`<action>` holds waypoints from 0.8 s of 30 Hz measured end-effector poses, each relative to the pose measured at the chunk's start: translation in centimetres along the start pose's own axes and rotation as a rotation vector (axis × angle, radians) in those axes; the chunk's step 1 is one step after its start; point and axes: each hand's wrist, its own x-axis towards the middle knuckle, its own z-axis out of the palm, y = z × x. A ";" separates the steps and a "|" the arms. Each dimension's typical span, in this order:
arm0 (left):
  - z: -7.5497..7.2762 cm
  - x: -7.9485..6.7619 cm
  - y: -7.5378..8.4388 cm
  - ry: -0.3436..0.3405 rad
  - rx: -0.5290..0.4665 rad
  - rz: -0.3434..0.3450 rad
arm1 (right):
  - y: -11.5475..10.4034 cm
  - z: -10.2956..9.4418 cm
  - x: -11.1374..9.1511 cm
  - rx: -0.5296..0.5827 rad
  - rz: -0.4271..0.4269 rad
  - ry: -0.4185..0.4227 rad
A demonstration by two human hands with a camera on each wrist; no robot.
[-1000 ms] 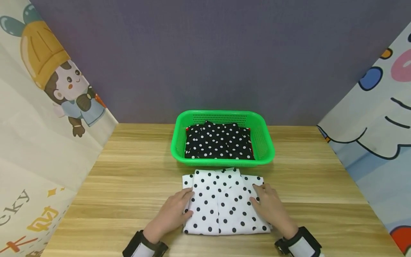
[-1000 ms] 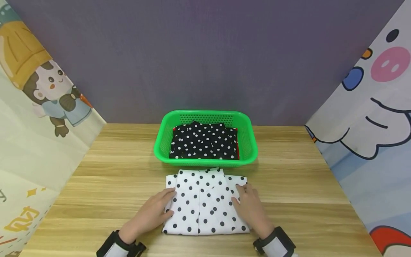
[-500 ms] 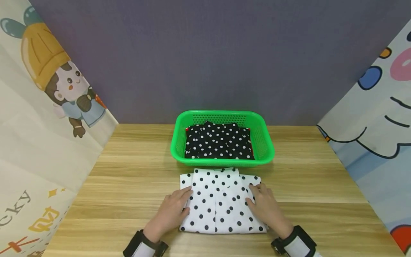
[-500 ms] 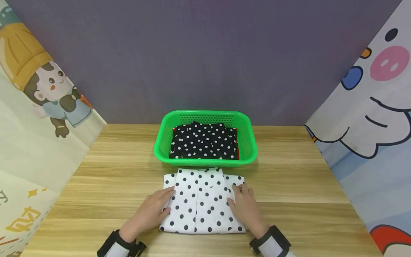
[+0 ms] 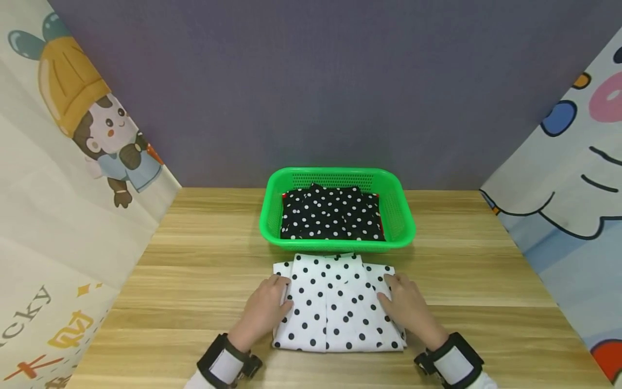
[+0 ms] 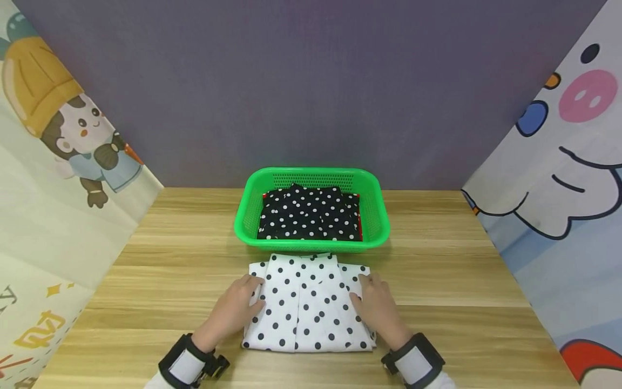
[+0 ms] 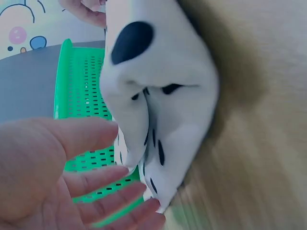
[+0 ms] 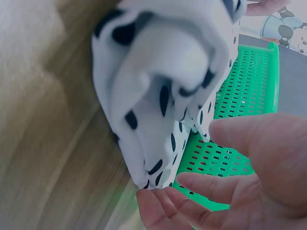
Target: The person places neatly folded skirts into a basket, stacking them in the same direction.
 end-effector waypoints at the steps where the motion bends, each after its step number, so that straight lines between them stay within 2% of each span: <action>1: -0.1 0.2 0.1 -0.003 -0.008 -0.035 | 0.1 -0.1 0.1 0.005 0.003 0.000; 6: -0.4 1.2 0.3 -0.022 -0.014 -0.160 | 0.3 -0.2 0.5 0.024 0.038 -0.004; 12: -0.7 1.8 0.5 -0.069 -0.027 -0.236 | 0.3 -0.3 0.8 -0.017 0.095 -0.037; 18: -0.7 1.9 1.0 -0.096 -0.034 -0.274 | 0.1 -0.4 0.6 -0.020 0.097 -0.061; 24: -0.3 1.8 1.3 -0.068 -0.006 -0.286 | 0.1 0.0 0.6 -0.030 0.101 -0.060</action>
